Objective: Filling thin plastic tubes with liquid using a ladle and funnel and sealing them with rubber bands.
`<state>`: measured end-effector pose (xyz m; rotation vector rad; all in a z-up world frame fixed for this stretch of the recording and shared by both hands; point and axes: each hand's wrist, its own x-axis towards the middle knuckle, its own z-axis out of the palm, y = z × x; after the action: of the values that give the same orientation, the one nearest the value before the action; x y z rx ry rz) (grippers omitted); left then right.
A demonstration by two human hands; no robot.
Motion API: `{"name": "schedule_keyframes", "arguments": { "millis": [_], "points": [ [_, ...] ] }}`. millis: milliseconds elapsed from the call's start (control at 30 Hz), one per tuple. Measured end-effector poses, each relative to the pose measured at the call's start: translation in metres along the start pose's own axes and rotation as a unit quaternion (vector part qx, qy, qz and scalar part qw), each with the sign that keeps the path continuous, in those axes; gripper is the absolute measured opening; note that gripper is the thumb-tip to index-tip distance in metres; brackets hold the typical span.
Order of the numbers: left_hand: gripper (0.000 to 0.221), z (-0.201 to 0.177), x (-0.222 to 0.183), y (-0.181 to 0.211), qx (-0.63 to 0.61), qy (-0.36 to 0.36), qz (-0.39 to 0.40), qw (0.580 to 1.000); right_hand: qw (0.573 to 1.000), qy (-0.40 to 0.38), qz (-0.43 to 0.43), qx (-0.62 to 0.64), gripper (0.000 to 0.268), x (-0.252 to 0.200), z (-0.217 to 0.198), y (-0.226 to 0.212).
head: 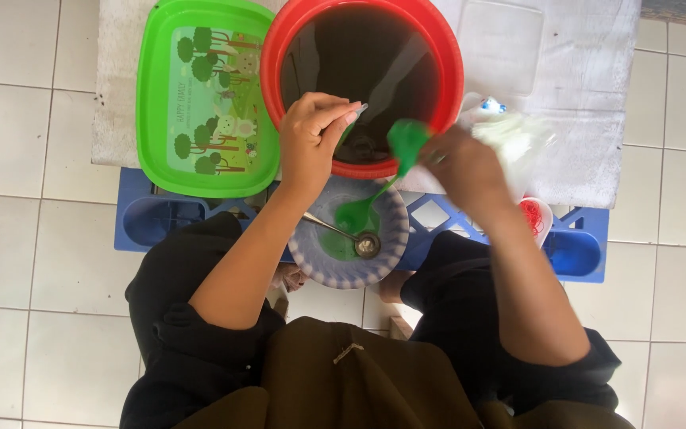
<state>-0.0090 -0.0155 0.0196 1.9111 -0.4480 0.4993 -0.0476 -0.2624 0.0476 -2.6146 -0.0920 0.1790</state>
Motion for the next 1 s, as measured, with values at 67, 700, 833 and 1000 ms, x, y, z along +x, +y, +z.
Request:
{"name": "schedule_keyframes", "arguments": {
  "millis": [67,700,833,1000],
  "points": [
    [0.013,0.002,-0.002,-0.003,0.014,0.004,-0.019,1.000,0.993,-0.105,-0.008,-0.057,0.012,0.011,0.073,0.015],
    [0.017,0.002,-0.003,0.007,-0.061,-0.011,-0.103,0.993,0.993,-0.040,-0.047,0.105,0.023,0.027,0.019,-0.027],
    [0.017,0.006,-0.004,0.008,-0.078,-0.025,-0.100,0.992,0.945,0.064,-0.117,0.299,0.039,0.026,0.025,-0.020],
    [0.012,0.010,-0.005,0.011,-0.092,-0.036,-0.093,0.991,0.936,0.136,-0.149,0.290,0.021,0.027,0.034,-0.037]
  ]
}}
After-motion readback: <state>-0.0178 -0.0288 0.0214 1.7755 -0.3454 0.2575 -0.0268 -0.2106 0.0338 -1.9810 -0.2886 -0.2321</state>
